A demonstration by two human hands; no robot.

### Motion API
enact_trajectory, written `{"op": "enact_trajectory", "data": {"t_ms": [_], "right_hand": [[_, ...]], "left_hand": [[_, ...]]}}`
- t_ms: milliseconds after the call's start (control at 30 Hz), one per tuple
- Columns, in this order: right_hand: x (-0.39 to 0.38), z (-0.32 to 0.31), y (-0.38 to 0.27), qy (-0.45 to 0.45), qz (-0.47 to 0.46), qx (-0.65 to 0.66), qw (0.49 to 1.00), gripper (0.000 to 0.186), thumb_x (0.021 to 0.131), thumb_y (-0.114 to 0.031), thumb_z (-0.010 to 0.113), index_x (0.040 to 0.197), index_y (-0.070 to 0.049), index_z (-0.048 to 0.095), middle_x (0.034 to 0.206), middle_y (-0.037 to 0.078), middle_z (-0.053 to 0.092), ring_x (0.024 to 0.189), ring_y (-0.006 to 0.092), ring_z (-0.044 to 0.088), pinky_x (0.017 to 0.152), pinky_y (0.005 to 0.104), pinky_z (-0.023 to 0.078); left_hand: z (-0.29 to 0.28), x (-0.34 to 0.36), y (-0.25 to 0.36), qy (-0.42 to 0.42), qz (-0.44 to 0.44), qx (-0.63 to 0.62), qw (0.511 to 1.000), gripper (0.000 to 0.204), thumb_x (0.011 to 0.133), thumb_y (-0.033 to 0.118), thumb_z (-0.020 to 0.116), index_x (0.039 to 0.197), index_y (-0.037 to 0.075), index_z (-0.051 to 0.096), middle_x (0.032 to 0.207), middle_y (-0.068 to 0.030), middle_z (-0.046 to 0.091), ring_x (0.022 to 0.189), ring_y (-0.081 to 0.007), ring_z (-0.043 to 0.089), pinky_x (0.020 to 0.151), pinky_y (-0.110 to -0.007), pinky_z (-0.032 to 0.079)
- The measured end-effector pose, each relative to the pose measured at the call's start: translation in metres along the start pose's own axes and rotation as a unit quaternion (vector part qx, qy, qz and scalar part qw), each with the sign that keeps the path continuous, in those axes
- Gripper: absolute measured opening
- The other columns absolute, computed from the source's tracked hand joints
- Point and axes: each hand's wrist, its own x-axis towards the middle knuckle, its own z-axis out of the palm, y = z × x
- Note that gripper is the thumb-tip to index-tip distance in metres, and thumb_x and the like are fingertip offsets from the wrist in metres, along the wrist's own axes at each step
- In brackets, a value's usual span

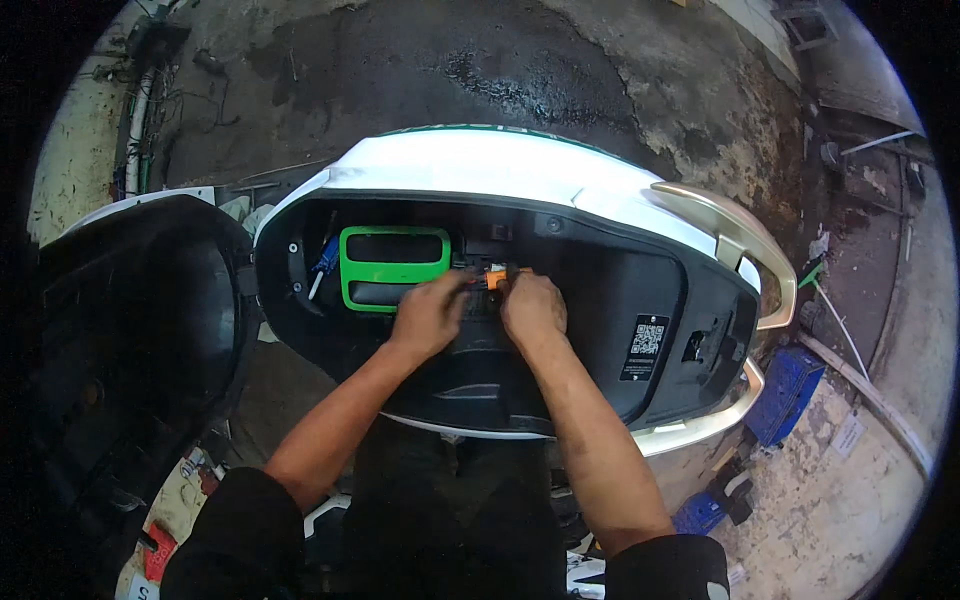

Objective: The person works on the internal components of a white electric scooter by hand and using a screwdriver. The person first manipulates a fuse and wiring harness near the battery, then picks up a green-handled screwdriver to tighten or loosen a screw on a component within the storage compartment before setting the tool down.

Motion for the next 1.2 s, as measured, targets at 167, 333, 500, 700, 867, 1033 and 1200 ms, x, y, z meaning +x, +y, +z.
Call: {"op": "enact_trajectory", "data": {"t_ms": [167,333,500,700,867,1033,1200], "right_hand": [[-0.009,-0.007,-0.002,0.095,-0.101,0.058,0.989,0.025,0.094,-0.028,0.057,0.107,-0.011,0.071,0.1,0.022,0.069,0.095,0.0398,0.067,0.084,0.0476,0.053],[-0.007,-0.01,-0.009,0.028,-0.085,0.048,0.995,0.02,0.09,-0.021,0.061,0.105,-0.013,0.072,0.102,0.02,0.069,0.097,0.0383,0.066,0.085,0.0484,0.052],[-0.006,-0.012,-0.01,0.054,-0.072,0.048,0.995,0.025,0.086,-0.017,0.065,0.11,-0.01,0.07,0.098,0.019,0.07,0.094,0.0382,0.067,0.083,0.0478,0.052],[-0.008,-0.014,-0.01,0.049,-0.092,0.094,0.99,0.025,0.087,-0.017,0.065,0.11,-0.008,0.067,0.105,0.018,0.07,0.1,0.0382,0.065,0.086,0.0477,0.052],[-0.005,-0.004,-0.013,0.089,-0.179,0.066,0.978,0.023,0.086,-0.023,0.07,0.1,-0.006,0.068,0.095,0.014,0.071,0.093,0.0358,0.067,0.079,0.045,0.052],[-0.002,0.01,-0.011,0.151,-0.133,-0.037,0.979,0.025,0.088,-0.031,0.068,0.096,-0.008,0.067,0.091,0.012,0.071,0.091,0.0359,0.067,0.08,0.0485,0.047],[-0.004,0.004,-0.016,0.117,-0.107,-0.036,0.987,0.025,0.089,-0.031,0.066,0.097,-0.008,0.066,0.09,0.013,0.07,0.09,0.0361,0.067,0.08,0.0486,0.047]], "left_hand": [[0.007,-0.022,-0.035,0.122,-0.213,-0.331,0.911,0.025,0.088,-0.002,0.066,0.113,-0.004,0.062,0.095,-0.014,0.071,0.08,-0.0157,0.071,0.068,-0.026,0.055],[0.003,0.004,-0.031,0.086,-0.201,-0.312,0.925,0.029,0.086,-0.001,0.069,0.114,-0.003,0.066,0.094,-0.0129,0.072,0.077,-0.0133,0.069,0.069,-0.027,0.055],[0.002,0.019,-0.029,0.053,-0.171,-0.202,0.963,0.026,0.082,-0.001,0.073,0.108,-0.002,0.071,0.083,-0.0123,0.073,0.073,-0.0139,0.068,0.065,-0.028,0.053],[0.011,0.013,-0.03,0.08,-0.24,-0.304,0.918,0.028,0.08,0.004,0.074,0.107,0.001,0.073,0.088,-0.0165,0.073,0.077,-0.0204,0.071,0.071,-0.032,0.055],[0.003,0.011,-0.032,0.05,-0.209,-0.278,0.936,0.028,0.082,0.001,0.075,0.109,-0.002,0.071,0.085,-0.0139,0.074,0.076,-0.0132,0.07,0.068,-0.027,0.053],[0.01,0.012,-0.027,0.064,-0.214,-0.283,0.933,0.025,0.081,0.003,0.077,0.105,-0.002,0.073,0.082,-0.0117,0.074,0.07,-0.0108,0.067,0.063,-0.027,0.053],[0.008,0.019,-0.039,0.028,-0.232,-0.294,0.927,0.024,0.078,0.006,0.079,0.101,0.0,0.074,0.081,-0.0124,0.073,0.069,-0.0148,0.067,0.064,-0.029,0.052]]}}
